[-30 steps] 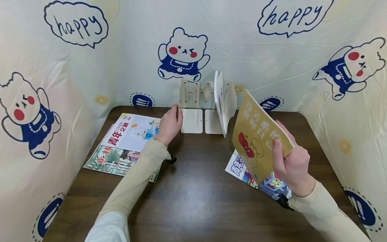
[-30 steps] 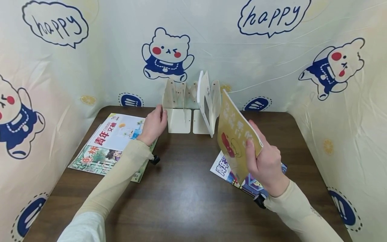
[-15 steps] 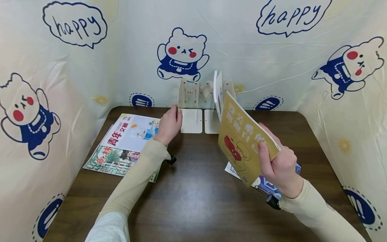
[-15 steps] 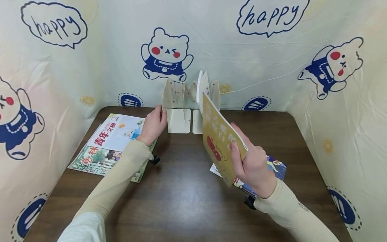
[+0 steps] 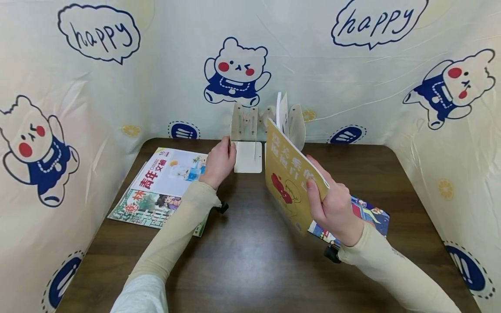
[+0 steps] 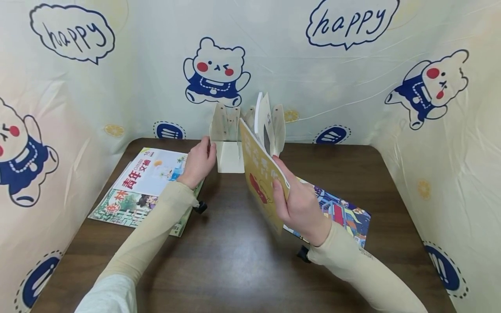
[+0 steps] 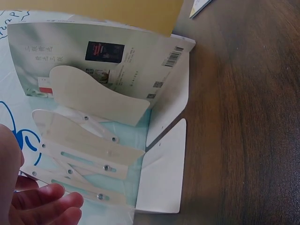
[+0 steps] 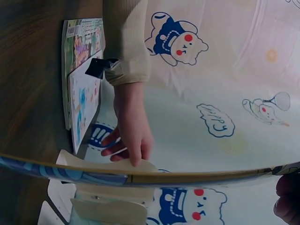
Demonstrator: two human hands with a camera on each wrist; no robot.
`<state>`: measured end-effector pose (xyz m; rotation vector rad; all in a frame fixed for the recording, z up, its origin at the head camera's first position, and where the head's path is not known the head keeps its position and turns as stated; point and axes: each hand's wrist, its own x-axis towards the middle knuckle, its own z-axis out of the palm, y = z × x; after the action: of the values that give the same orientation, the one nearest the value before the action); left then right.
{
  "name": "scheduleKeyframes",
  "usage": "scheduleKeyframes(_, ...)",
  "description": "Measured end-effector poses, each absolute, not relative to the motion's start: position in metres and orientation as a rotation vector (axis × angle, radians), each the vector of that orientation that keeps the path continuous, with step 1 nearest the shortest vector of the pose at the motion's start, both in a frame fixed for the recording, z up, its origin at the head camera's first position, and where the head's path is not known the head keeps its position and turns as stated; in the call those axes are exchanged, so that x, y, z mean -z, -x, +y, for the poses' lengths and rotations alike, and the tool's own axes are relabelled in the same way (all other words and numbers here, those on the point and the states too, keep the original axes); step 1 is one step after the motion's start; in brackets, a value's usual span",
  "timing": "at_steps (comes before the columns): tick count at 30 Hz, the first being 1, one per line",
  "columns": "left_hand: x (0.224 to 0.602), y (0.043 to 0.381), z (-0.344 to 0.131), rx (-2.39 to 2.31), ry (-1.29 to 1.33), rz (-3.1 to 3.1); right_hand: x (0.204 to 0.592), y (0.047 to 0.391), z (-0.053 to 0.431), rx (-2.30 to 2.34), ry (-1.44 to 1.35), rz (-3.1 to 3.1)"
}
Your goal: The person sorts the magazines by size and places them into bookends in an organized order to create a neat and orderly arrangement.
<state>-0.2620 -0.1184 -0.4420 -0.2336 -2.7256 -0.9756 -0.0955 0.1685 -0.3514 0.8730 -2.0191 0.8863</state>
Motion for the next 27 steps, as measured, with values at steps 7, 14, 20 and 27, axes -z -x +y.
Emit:
scheduleKeyframes(7, 0.443, 0.262, -0.119, 0.976, 0.234, -2.738, 0.364, 0.111, 0.156, -0.897, -0.834, -2.058)
scheduleKeyframes(14, 0.443, 0.263, -0.12, 0.957, 0.24, -2.73, 0.373, 0.13, 0.14, -0.842, -0.819, -2.058)
scheduleKeyframes(20, 0.443, 0.262, -0.119, 0.973, 0.246, -2.729, 0.376, 0.146, 0.123, -0.772, -0.747, -2.047)
scheduleKeyframes(27, 0.442, 0.261, -0.118, 0.983, 0.24, -2.733, 0.377, 0.166, 0.107, -0.706, -0.681, -2.034)
